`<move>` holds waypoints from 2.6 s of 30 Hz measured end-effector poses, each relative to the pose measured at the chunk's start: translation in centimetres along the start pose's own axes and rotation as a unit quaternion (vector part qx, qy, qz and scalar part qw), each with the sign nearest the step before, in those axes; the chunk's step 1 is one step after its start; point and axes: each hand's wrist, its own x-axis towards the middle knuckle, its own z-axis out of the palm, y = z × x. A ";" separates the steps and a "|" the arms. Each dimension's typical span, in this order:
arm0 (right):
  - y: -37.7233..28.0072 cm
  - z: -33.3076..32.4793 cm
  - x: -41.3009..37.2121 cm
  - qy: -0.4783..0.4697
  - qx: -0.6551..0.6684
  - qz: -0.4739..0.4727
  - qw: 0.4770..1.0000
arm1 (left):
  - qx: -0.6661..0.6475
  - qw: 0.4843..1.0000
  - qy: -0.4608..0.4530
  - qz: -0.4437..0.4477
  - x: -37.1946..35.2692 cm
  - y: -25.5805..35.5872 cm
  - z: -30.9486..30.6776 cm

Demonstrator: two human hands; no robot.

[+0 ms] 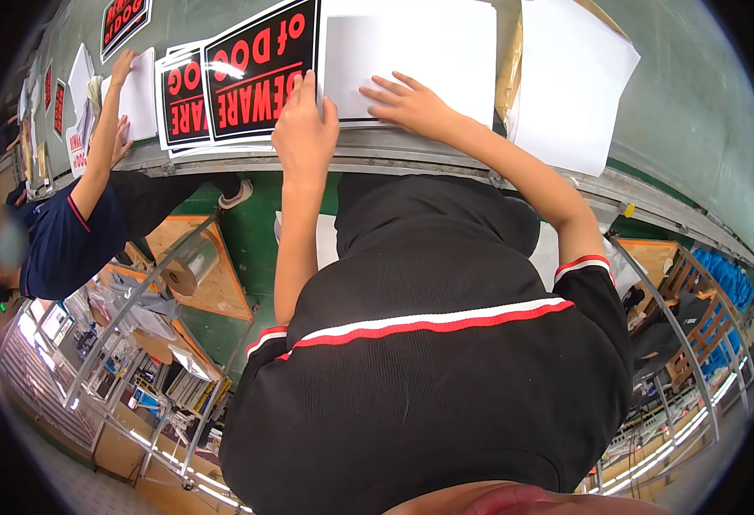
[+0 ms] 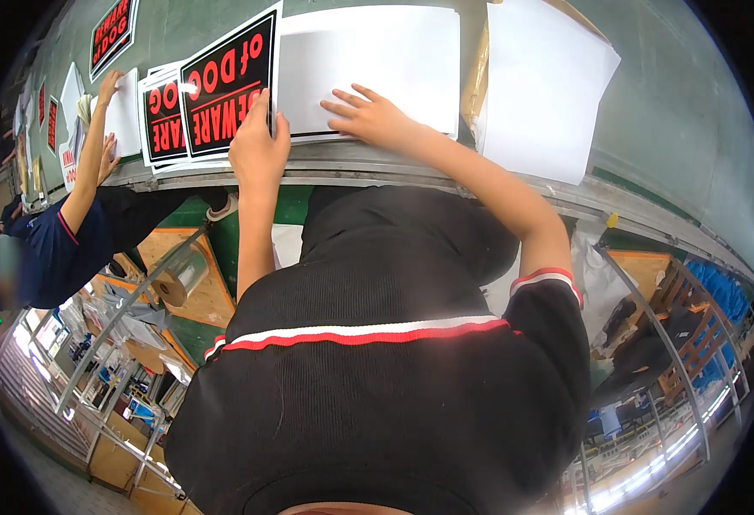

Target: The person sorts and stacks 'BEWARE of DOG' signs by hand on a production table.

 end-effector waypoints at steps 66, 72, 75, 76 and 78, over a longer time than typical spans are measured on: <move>0.9 -2.7 -2.2 0.070 -0.109 0.152 0.980 | 0.139 0.985 -0.041 -0.097 -2.0 -15.3 7.9; -2.6 -0.4 -1.7 0.046 -0.095 0.171 0.980 | 0.112 0.988 -0.030 -0.102 -2.1 -14.4 6.8; -3.5 -0.2 -1.4 0.001 -0.130 0.204 0.970 | 0.105 0.989 -0.023 -0.102 -2.1 -14.5 6.6; -3.6 0.2 -1.3 -0.015 -0.144 0.213 0.966 | 0.097 0.991 -0.010 -0.095 -2.0 -14.6 6.6; -3.9 0.3 -1.2 -0.031 -0.157 0.218 0.963 | 0.081 0.993 0.016 -0.082 -2.1 -14.4 6.0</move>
